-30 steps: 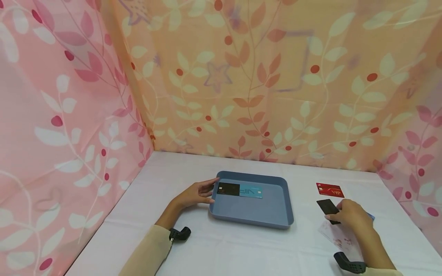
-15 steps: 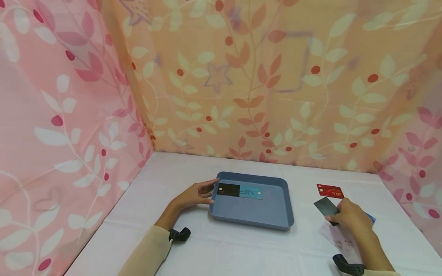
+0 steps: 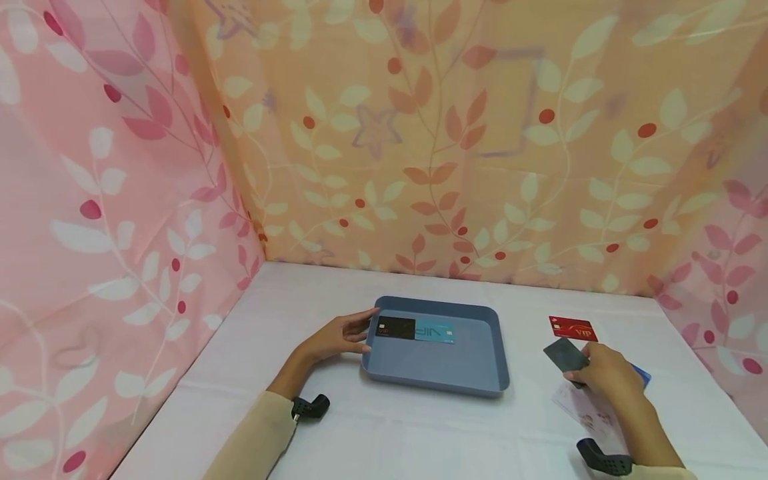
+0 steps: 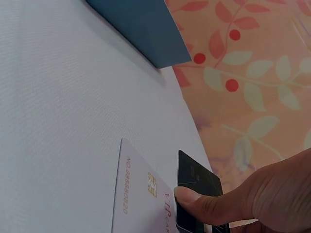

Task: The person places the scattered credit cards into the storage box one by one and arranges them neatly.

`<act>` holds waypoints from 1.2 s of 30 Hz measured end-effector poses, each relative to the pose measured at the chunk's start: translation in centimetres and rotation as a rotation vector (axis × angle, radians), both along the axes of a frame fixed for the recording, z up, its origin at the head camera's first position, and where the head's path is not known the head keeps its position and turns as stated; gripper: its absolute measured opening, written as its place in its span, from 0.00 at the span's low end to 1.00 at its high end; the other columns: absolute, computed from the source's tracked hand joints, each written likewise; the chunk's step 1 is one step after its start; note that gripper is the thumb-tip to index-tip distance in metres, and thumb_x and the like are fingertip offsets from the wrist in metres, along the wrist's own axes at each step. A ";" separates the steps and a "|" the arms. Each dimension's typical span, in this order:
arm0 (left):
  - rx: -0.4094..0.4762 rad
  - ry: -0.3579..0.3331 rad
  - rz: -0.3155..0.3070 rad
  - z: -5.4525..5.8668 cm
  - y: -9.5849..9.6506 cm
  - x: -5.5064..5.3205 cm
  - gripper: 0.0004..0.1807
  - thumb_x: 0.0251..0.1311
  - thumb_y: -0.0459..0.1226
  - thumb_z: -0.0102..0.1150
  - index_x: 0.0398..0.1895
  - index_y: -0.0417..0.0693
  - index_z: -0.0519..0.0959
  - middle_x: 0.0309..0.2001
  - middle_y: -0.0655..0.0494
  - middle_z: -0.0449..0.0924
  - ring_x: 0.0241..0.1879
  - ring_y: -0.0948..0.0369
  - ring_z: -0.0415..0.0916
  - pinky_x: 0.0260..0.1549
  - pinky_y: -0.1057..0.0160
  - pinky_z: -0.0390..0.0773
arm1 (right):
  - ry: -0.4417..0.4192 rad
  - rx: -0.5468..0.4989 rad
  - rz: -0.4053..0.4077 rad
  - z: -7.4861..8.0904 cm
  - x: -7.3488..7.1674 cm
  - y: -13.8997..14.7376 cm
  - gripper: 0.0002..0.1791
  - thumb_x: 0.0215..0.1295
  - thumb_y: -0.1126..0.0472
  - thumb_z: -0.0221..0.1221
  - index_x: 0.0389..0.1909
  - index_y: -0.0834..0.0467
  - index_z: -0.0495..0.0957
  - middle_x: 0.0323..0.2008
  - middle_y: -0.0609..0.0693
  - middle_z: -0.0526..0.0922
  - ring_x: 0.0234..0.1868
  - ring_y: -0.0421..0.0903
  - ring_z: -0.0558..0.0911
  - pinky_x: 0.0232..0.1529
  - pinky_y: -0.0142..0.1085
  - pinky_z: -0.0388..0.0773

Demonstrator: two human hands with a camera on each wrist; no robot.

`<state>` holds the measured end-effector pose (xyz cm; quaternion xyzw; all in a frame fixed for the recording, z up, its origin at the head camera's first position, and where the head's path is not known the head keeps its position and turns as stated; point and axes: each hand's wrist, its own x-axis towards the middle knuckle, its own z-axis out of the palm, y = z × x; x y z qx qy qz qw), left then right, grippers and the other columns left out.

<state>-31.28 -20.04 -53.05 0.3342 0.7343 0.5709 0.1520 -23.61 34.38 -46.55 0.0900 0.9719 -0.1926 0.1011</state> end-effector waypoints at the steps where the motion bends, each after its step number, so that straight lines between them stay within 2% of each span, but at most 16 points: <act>1: -0.003 -0.003 -0.001 0.0 0.0 0.0 0.48 0.59 0.32 0.72 0.81 0.47 0.56 0.80 0.50 0.51 0.77 0.49 0.53 0.67 0.60 0.69 | 0.000 -0.002 0.003 0.0 0.0 0.0 0.40 0.48 0.49 0.78 0.49 0.75 0.71 0.41 0.72 0.79 0.39 0.64 0.78 0.34 0.55 0.79; 6: -0.002 -0.002 -0.004 0.1 0.1 0.0 0.49 0.59 0.31 0.72 0.80 0.44 0.55 0.80 0.48 0.51 0.77 0.47 0.52 0.68 0.57 0.68 | 0.024 -0.021 0.018 -0.1 -0.1 0.2 0.40 0.48 0.50 0.78 0.51 0.74 0.71 0.44 0.75 0.78 0.40 0.65 0.77 0.36 0.57 0.79; 11: -0.003 0.003 0.000 0.1 0.0 -0.1 0.48 0.60 0.32 0.72 0.80 0.48 0.56 0.80 0.50 0.52 0.77 0.49 0.53 0.67 0.59 0.69 | 0.093 -0.033 0.048 0.1 0.0 0.2 0.38 0.53 0.56 0.75 0.57 0.75 0.71 0.50 0.80 0.75 0.45 0.72 0.76 0.41 0.66 0.78; 13: -0.008 0.001 0.004 0.1 0.0 -0.1 0.48 0.59 0.33 0.72 0.80 0.51 0.57 0.80 0.53 0.52 0.77 0.51 0.54 0.67 0.60 0.69 | 0.121 -0.041 0.061 0.1 0.1 0.2 0.34 0.57 0.60 0.73 0.58 0.76 0.72 0.48 0.80 0.76 0.44 0.72 0.77 0.42 0.66 0.79; 18: -0.017 -0.003 0.011 0.0 0.0 -0.1 0.48 0.59 0.34 0.73 0.80 0.54 0.58 0.80 0.56 0.53 0.77 0.54 0.55 0.66 0.62 0.70 | 0.146 -0.075 0.071 0.0 0.1 0.3 0.27 0.61 0.66 0.67 0.57 0.76 0.73 0.41 0.77 0.78 0.37 0.64 0.80 0.38 0.57 0.86; 21: -0.015 -0.005 0.013 0.0 0.0 -0.1 0.48 0.59 0.34 0.73 0.80 0.54 0.58 0.80 0.56 0.53 0.77 0.54 0.55 0.66 0.62 0.70 | 0.183 -0.071 0.080 -0.1 0.0 0.6 0.26 0.62 0.66 0.67 0.58 0.75 0.74 0.41 0.76 0.78 0.39 0.66 0.79 0.41 0.61 0.83; 25: -0.014 -0.005 0.014 0.0 0.1 -0.1 0.48 0.59 0.34 0.73 0.80 0.54 0.58 0.80 0.55 0.53 0.77 0.53 0.55 0.66 0.61 0.70 | 0.301 -0.079 0.087 0.0 0.0 1.0 0.24 0.61 0.67 0.67 0.56 0.74 0.76 0.39 0.73 0.80 0.41 0.68 0.77 0.40 0.63 0.77; 28: -0.016 -0.010 0.016 0.0 0.1 -0.1 0.48 0.59 0.34 0.73 0.80 0.54 0.58 0.80 0.55 0.53 0.77 0.53 0.55 0.66 0.61 0.70 | 0.385 -0.131 0.070 0.1 0.1 1.0 0.22 0.62 0.67 0.67 0.54 0.74 0.77 0.41 0.75 0.81 0.39 0.65 0.78 0.36 0.55 0.80; 31: -0.013 -0.017 0.018 0.0 0.1 -0.1 0.48 0.59 0.34 0.73 0.80 0.54 0.58 0.80 0.55 0.53 0.77 0.53 0.55 0.66 0.61 0.70 | 0.440 -0.182 0.048 0.3 0.3 0.7 0.20 0.62 0.67 0.67 0.53 0.73 0.77 0.44 0.76 0.80 0.32 0.58 0.82 0.28 0.43 0.82; 34: -0.010 -0.021 0.021 0.0 0.1 -0.1 0.48 0.59 0.34 0.73 0.80 0.54 0.58 0.80 0.55 0.53 0.77 0.53 0.55 0.66 0.61 0.70 | 0.457 -0.222 0.045 0.6 0.5 0.5 0.20 0.64 0.66 0.66 0.55 0.71 0.78 0.42 0.73 0.81 0.24 0.48 0.81 0.21 0.33 0.77; 36: -0.007 -0.020 0.021 0.0 0.1 -0.1 0.48 0.59 0.34 0.73 0.80 0.54 0.58 0.80 0.55 0.53 0.77 0.52 0.55 0.66 0.61 0.70 | 0.440 -0.257 0.045 0.9 0.6 0.3 0.22 0.66 0.65 0.66 0.57 0.71 0.78 0.41 0.71 0.82 0.25 0.46 0.80 0.20 0.32 0.77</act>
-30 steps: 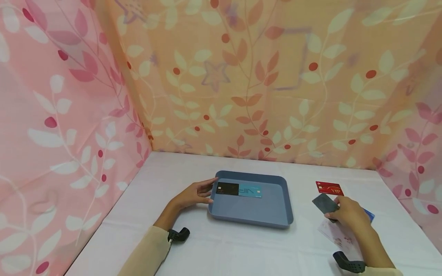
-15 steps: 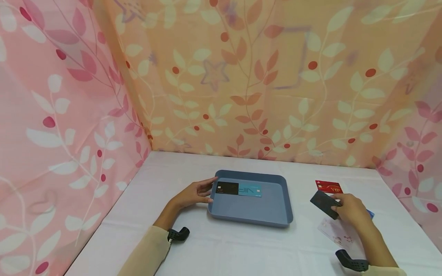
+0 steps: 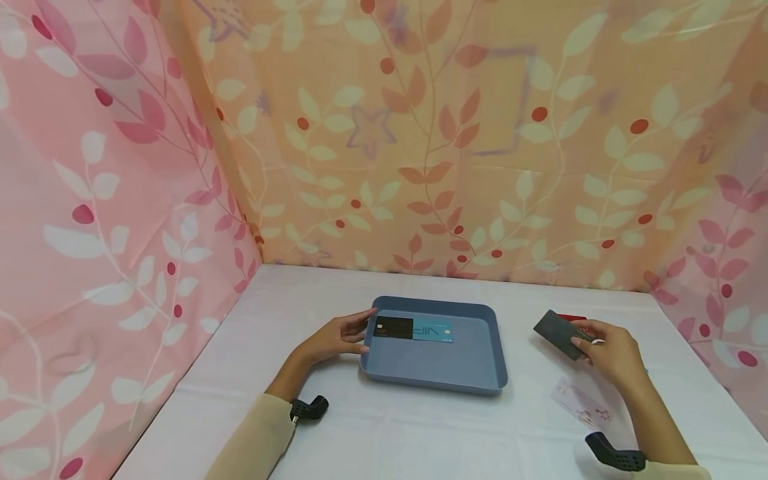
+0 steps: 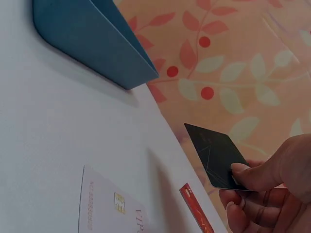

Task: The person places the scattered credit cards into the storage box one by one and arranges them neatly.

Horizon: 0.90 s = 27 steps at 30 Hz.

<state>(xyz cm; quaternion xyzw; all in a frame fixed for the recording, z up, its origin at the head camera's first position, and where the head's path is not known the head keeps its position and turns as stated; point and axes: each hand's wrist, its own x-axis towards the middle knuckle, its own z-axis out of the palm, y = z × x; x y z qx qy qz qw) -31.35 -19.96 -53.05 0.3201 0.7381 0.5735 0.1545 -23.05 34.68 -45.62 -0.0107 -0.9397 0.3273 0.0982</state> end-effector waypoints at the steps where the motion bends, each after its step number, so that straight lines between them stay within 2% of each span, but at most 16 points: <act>1: 0.001 0.001 -0.001 0.0 0.0 0.0 0.48 0.59 0.34 0.73 0.80 0.53 0.58 0.80 0.54 0.53 0.77 0.52 0.55 0.66 0.61 0.70 | -0.013 -0.017 0.004 0.2 0.0 -0.1 0.22 0.67 0.64 0.65 0.59 0.70 0.77 0.40 0.69 0.82 0.26 0.46 0.79 0.20 0.32 0.78; 5: 0.002 0.002 -0.003 -0.1 0.0 0.1 0.48 0.59 0.34 0.73 0.80 0.52 0.57 0.80 0.53 0.53 0.77 0.50 0.55 0.66 0.60 0.70 | -0.054 -0.104 0.028 0.6 0.1 -0.4 0.24 0.70 0.62 0.64 0.62 0.70 0.76 0.42 0.68 0.83 0.26 0.46 0.79 0.24 0.35 0.81; 9: 0.002 -0.004 0.000 -0.1 0.1 0.2 0.48 0.59 0.34 0.73 0.80 0.51 0.57 0.80 0.54 0.53 0.77 0.51 0.55 0.66 0.61 0.70 | -0.052 -0.172 0.073 0.7 0.2 -0.9 0.23 0.70 0.63 0.63 0.62 0.69 0.76 0.46 0.70 0.82 0.25 0.47 0.79 0.25 0.37 0.83; 17: -0.004 0.002 0.008 -0.3 -0.1 0.3 0.48 0.59 0.34 0.73 0.80 0.52 0.58 0.80 0.52 0.52 0.77 0.49 0.54 0.66 0.61 0.69 | -0.087 -0.239 0.080 0.9 0.1 -2.8 0.24 0.72 0.60 0.63 0.63 0.69 0.75 0.55 0.72 0.79 0.33 0.45 0.81 0.29 0.36 0.84; 20: -0.006 0.004 0.001 -0.2 -0.2 0.3 0.48 0.59 0.34 0.73 0.80 0.52 0.57 0.80 0.52 0.53 0.77 0.50 0.54 0.66 0.61 0.69 | -0.071 -0.255 0.099 1.0 0.2 -3.4 0.23 0.72 0.61 0.62 0.64 0.67 0.75 0.58 0.71 0.78 0.33 0.45 0.81 0.29 0.35 0.85; 24: 0.001 0.008 -0.019 -0.2 -0.2 0.0 0.49 0.59 0.34 0.73 0.81 0.50 0.56 0.80 0.51 0.52 0.77 0.49 0.53 0.66 0.61 0.69 | -0.030 -0.247 0.119 1.3 0.3 -4.0 0.21 0.73 0.62 0.61 0.64 0.66 0.76 0.53 0.69 0.81 0.28 0.45 0.81 0.29 0.34 0.85; 27: 0.005 0.008 -0.023 -0.2 -0.2 -0.1 0.49 0.59 0.34 0.73 0.81 0.49 0.56 0.80 0.50 0.52 0.77 0.49 0.53 0.66 0.62 0.69 | -0.018 -0.244 0.125 1.5 0.3 -4.3 0.20 0.73 0.62 0.60 0.63 0.64 0.78 0.50 0.67 0.82 0.30 0.46 0.81 0.30 0.35 0.85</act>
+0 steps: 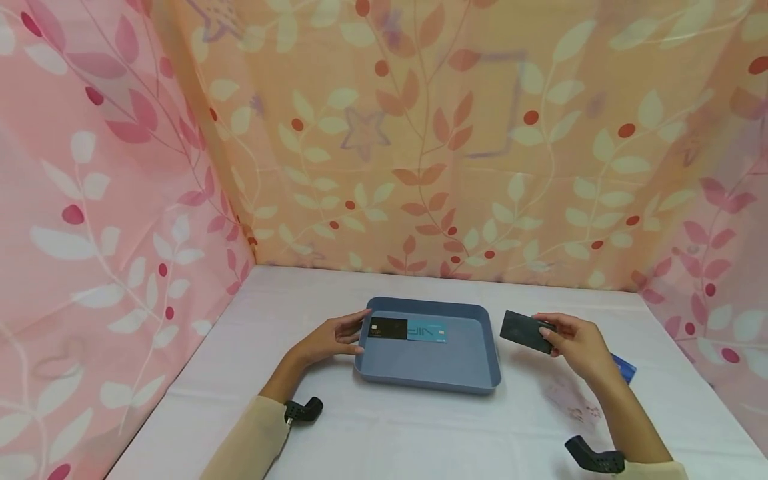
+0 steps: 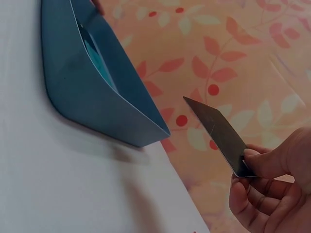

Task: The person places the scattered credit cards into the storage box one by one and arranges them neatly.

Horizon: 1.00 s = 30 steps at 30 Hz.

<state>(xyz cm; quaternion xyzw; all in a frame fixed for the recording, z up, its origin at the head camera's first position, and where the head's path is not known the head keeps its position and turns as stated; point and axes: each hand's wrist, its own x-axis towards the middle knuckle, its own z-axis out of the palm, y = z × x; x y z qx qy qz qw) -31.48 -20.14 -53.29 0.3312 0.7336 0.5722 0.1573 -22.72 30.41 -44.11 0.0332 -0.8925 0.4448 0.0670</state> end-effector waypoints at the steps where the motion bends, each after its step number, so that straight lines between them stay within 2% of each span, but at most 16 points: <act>1: 0.002 -0.002 0.000 0.0 0.0 0.0 0.49 0.59 0.33 0.73 0.81 0.48 0.56 0.80 0.50 0.52 0.77 0.49 0.53 0.66 0.62 0.69 | -0.001 0.004 0.004 0.1 0.0 -0.1 0.20 0.74 0.62 0.60 0.63 0.64 0.78 0.50 0.67 0.82 0.32 0.47 0.81 0.30 0.35 0.85; 5: 0.007 -0.011 0.002 0.1 0.0 0.1 0.49 0.59 0.33 0.73 0.81 0.49 0.56 0.80 0.50 0.52 0.77 0.49 0.53 0.66 0.62 0.69 | -0.016 0.019 0.023 0.2 -0.2 -0.7 0.19 0.74 0.63 0.59 0.62 0.64 0.78 0.53 0.67 0.81 0.38 0.50 0.80 0.31 0.36 0.85; 11: 0.000 -0.006 0.005 0.2 0.0 0.2 0.49 0.59 0.34 0.73 0.81 0.49 0.56 0.80 0.51 0.52 0.77 0.50 0.54 0.66 0.61 0.69 | -0.046 0.003 0.037 0.8 -0.6 -2.0 0.18 0.74 0.64 0.59 0.61 0.65 0.78 0.40 0.62 0.84 0.29 0.48 0.80 0.31 0.37 0.85; 13: -0.001 -0.004 0.005 0.2 0.0 0.2 0.49 0.59 0.34 0.73 0.81 0.49 0.57 0.80 0.51 0.52 0.77 0.50 0.54 0.66 0.62 0.69 | -0.051 0.000 0.033 1.1 -0.9 -2.5 0.18 0.73 0.63 0.60 0.60 0.65 0.78 0.38 0.60 0.85 0.29 0.48 0.81 0.30 0.37 0.85; 19: -0.016 0.002 0.019 0.4 0.1 0.0 0.48 0.59 0.33 0.73 0.80 0.53 0.58 0.80 0.54 0.53 0.77 0.51 0.55 0.66 0.62 0.69 | -0.095 0.002 0.042 1.8 -1.7 -3.7 0.17 0.73 0.63 0.60 0.60 0.64 0.79 0.40 0.62 0.85 0.31 0.50 0.81 0.31 0.36 0.84; 26: -0.035 -0.005 0.028 0.4 0.1 0.1 0.48 0.59 0.36 0.73 0.80 0.52 0.57 0.80 0.53 0.53 0.76 0.52 0.56 0.66 0.62 0.70 | -0.113 -0.014 0.092 1.6 -2.8 -5.1 0.16 0.72 0.65 0.60 0.57 0.66 0.80 0.44 0.63 0.84 0.32 0.50 0.81 0.31 0.36 0.85; 30: -0.030 -0.007 0.026 0.4 0.1 0.2 0.49 0.59 0.35 0.73 0.80 0.50 0.57 0.80 0.53 0.53 0.76 0.51 0.56 0.66 0.62 0.70 | -0.119 -0.002 0.115 1.5 -3.4 -5.9 0.15 0.72 0.66 0.60 0.56 0.66 0.81 0.42 0.62 0.84 0.31 0.50 0.80 0.30 0.36 0.85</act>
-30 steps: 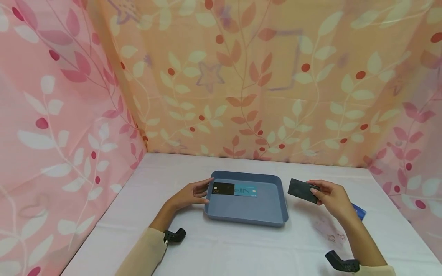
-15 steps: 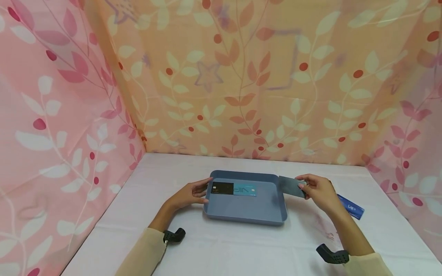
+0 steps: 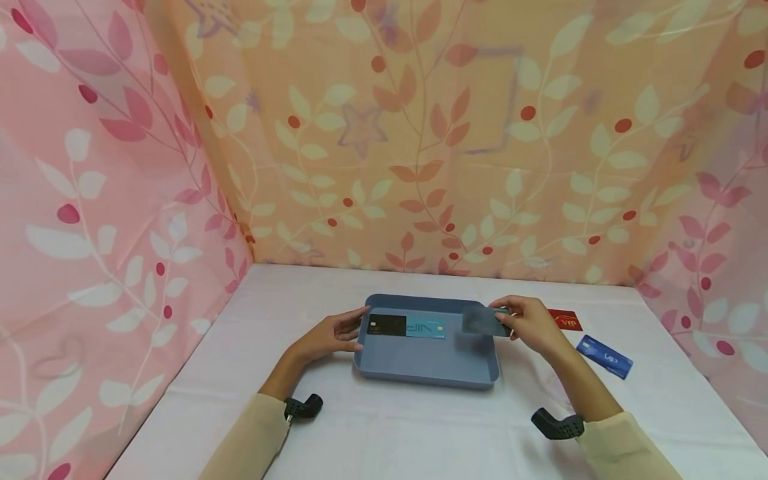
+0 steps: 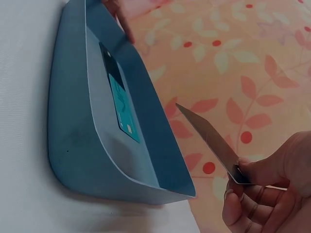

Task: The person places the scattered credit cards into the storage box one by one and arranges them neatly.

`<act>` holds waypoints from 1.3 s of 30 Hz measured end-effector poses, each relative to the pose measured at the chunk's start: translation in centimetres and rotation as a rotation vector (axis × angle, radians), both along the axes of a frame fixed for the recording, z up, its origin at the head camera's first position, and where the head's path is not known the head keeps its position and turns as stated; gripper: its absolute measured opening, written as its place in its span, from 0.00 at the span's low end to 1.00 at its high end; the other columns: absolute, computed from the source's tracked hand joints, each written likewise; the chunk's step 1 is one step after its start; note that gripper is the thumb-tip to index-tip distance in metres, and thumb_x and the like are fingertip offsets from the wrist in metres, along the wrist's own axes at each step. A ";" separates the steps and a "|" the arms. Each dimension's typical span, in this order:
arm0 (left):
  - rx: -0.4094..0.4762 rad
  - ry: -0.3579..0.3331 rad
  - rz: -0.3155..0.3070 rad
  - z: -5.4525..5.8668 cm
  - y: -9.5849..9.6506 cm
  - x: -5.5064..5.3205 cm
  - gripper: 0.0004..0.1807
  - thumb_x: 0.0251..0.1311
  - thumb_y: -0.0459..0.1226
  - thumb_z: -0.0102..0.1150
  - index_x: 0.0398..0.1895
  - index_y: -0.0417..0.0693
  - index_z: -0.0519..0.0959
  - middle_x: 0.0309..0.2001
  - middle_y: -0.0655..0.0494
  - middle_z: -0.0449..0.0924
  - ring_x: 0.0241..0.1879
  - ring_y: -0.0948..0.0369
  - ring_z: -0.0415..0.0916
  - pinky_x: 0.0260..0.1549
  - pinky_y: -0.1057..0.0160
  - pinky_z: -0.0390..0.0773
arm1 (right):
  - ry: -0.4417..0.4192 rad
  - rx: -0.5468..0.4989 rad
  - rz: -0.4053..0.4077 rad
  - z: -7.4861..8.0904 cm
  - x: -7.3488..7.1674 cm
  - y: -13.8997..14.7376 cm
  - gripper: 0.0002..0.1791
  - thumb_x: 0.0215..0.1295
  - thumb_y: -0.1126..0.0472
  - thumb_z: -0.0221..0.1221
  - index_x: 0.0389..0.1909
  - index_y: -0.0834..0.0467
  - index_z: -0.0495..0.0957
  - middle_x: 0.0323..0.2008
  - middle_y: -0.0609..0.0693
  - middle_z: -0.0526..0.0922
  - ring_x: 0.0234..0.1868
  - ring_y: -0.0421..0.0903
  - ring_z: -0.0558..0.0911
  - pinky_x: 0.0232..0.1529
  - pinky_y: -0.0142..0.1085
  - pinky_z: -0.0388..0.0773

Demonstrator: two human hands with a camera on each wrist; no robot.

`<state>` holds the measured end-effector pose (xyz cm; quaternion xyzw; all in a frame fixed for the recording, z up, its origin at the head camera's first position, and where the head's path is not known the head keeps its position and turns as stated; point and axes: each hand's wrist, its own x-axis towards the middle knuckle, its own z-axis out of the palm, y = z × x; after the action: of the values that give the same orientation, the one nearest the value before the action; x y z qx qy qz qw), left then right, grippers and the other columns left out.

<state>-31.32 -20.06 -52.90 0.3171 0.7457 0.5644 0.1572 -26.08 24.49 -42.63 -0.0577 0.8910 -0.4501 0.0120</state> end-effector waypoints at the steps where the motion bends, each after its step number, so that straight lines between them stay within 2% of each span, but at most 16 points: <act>1: -0.001 0.002 0.001 0.0 0.0 0.0 0.49 0.59 0.35 0.73 0.80 0.50 0.57 0.80 0.53 0.53 0.76 0.51 0.56 0.66 0.62 0.70 | -0.002 0.004 0.002 0.0 -0.1 -0.2 0.15 0.71 0.67 0.60 0.56 0.66 0.81 0.42 0.62 0.84 0.31 0.51 0.80 0.29 0.36 0.85; 10: 0.000 0.015 0.002 0.0 0.0 0.1 0.48 0.60 0.36 0.73 0.81 0.50 0.57 0.80 0.51 0.53 0.76 0.49 0.56 0.66 0.60 0.70 | -0.003 0.047 0.037 -0.3 -1.4 -1.9 0.13 0.71 0.69 0.58 0.54 0.66 0.82 0.38 0.61 0.82 0.27 0.50 0.76 0.25 0.39 0.84; 17: 0.010 0.006 -0.015 -0.1 0.1 0.1 0.48 0.60 0.35 0.72 0.81 0.53 0.57 0.80 0.52 0.52 0.77 0.50 0.54 0.66 0.61 0.69 | -0.021 0.028 0.051 -0.7 -2.2 -3.5 0.13 0.71 0.71 0.56 0.54 0.68 0.81 0.40 0.62 0.80 0.27 0.49 0.74 0.24 0.40 0.83; 27: 0.016 0.012 -0.015 0.2 0.0 0.2 0.48 0.60 0.34 0.72 0.81 0.49 0.56 0.80 0.49 0.51 0.77 0.48 0.53 0.68 0.56 0.68 | -0.006 0.049 0.062 -1.8 -3.2 -5.7 0.11 0.69 0.73 0.57 0.49 0.70 0.82 0.29 0.59 0.81 0.22 0.46 0.73 0.19 0.38 0.82; 34: 0.018 0.000 -0.009 0.2 0.0 0.1 0.48 0.60 0.33 0.72 0.81 0.50 0.56 0.80 0.51 0.51 0.77 0.50 0.53 0.68 0.57 0.68 | -0.019 0.065 0.047 -2.5 -3.6 -7.0 0.10 0.69 0.73 0.58 0.47 0.70 0.83 0.33 0.60 0.83 0.26 0.48 0.78 0.18 0.35 0.81; 39: 0.012 -0.002 -0.009 0.0 0.0 0.0 0.48 0.60 0.35 0.72 0.81 0.50 0.56 0.80 0.53 0.52 0.77 0.51 0.54 0.67 0.60 0.69 | -0.025 0.059 0.040 -2.7 -3.6 -7.6 0.10 0.68 0.74 0.57 0.46 0.71 0.82 0.32 0.61 0.82 0.25 0.48 0.78 0.18 0.35 0.81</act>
<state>-31.32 -20.06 -52.88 0.3208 0.7408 0.5684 0.1589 -29.71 16.90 -45.37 -0.0694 0.9024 -0.4240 0.0337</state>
